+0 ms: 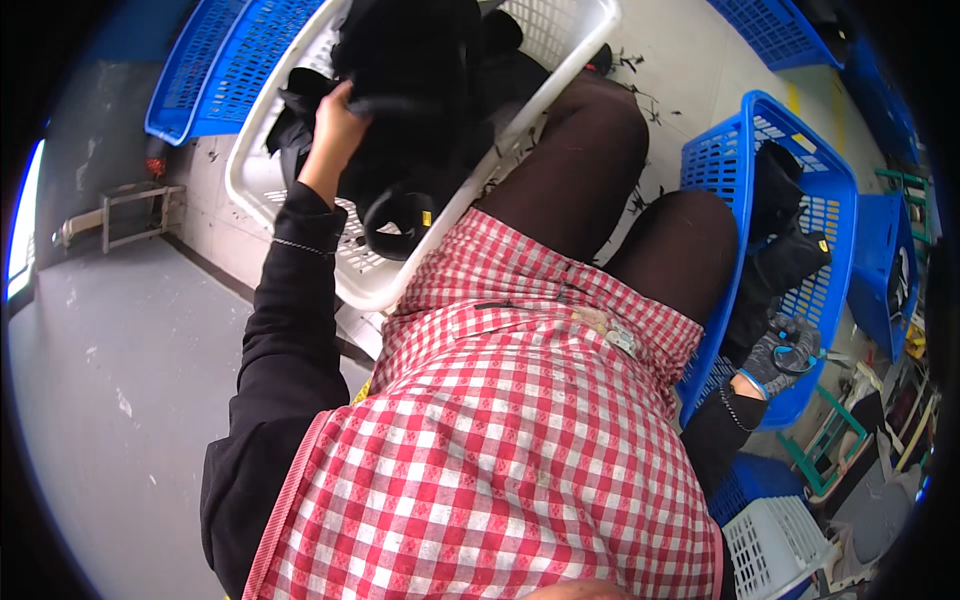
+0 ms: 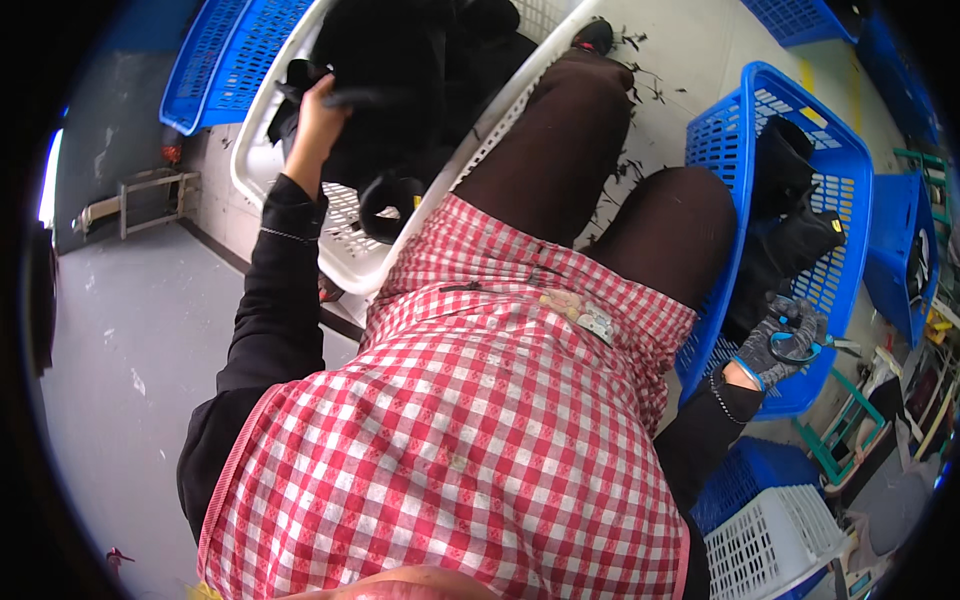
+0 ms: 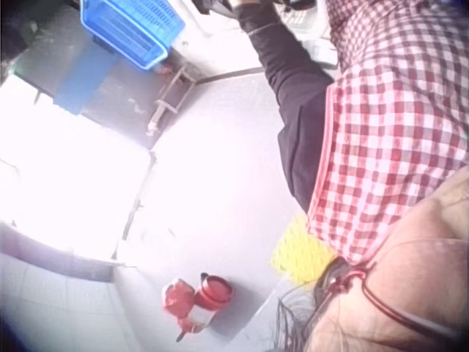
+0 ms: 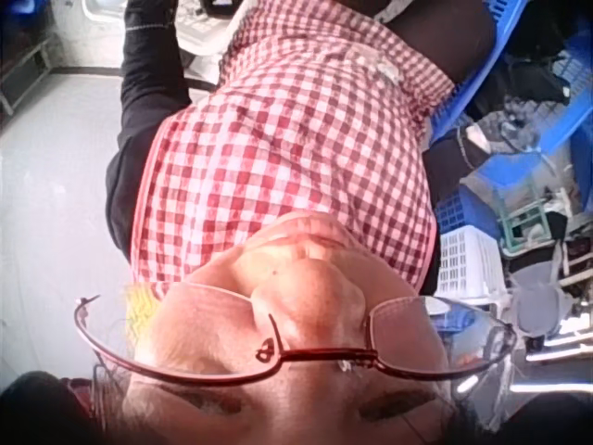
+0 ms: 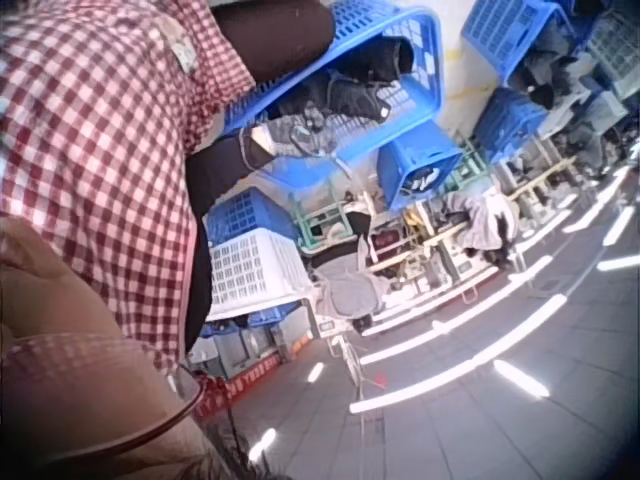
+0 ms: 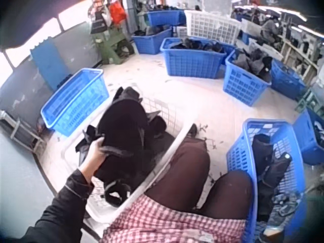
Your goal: The person uses scissors to trim excess material from black shoe parts. They repeatedly pick up parts from a white basket, cut along the edges, and place the trimmed pieces into a blue basket.
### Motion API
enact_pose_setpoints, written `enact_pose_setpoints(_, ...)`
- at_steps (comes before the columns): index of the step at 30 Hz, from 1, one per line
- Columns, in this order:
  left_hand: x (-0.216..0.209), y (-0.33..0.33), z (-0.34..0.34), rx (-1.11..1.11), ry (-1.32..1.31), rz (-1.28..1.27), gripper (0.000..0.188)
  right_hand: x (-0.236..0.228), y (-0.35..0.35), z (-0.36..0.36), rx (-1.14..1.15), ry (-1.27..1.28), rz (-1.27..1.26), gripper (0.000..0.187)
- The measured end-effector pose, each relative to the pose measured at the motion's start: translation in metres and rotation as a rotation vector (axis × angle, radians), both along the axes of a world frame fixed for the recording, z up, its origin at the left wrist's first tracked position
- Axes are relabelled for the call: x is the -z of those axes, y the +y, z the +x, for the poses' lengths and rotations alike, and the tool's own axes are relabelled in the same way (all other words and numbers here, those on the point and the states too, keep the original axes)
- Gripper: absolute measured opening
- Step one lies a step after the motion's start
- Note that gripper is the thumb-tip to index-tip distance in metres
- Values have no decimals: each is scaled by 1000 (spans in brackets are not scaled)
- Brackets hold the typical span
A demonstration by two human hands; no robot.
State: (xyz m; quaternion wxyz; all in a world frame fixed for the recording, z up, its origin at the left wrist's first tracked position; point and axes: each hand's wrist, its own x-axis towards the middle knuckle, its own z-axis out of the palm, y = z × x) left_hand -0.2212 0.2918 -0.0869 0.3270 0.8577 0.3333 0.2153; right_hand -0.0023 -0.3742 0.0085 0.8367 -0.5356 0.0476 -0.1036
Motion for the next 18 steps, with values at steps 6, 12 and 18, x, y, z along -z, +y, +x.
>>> enact_pose_setpoints(6, -101, -37, 37, 219, -443, -266, 38, -6, 100, -27, -252, 18, -16, 42)
enact_pose_setpoints(12, -107, -174, 97, 386, -293, -340, 52, -33, 135, -67, -467, -11, -544, 49)
enact_pose_setpoints(18, -79, -270, 92, 648, -169, -42, 83, -15, 139, -76, -463, -43, -577, 47)
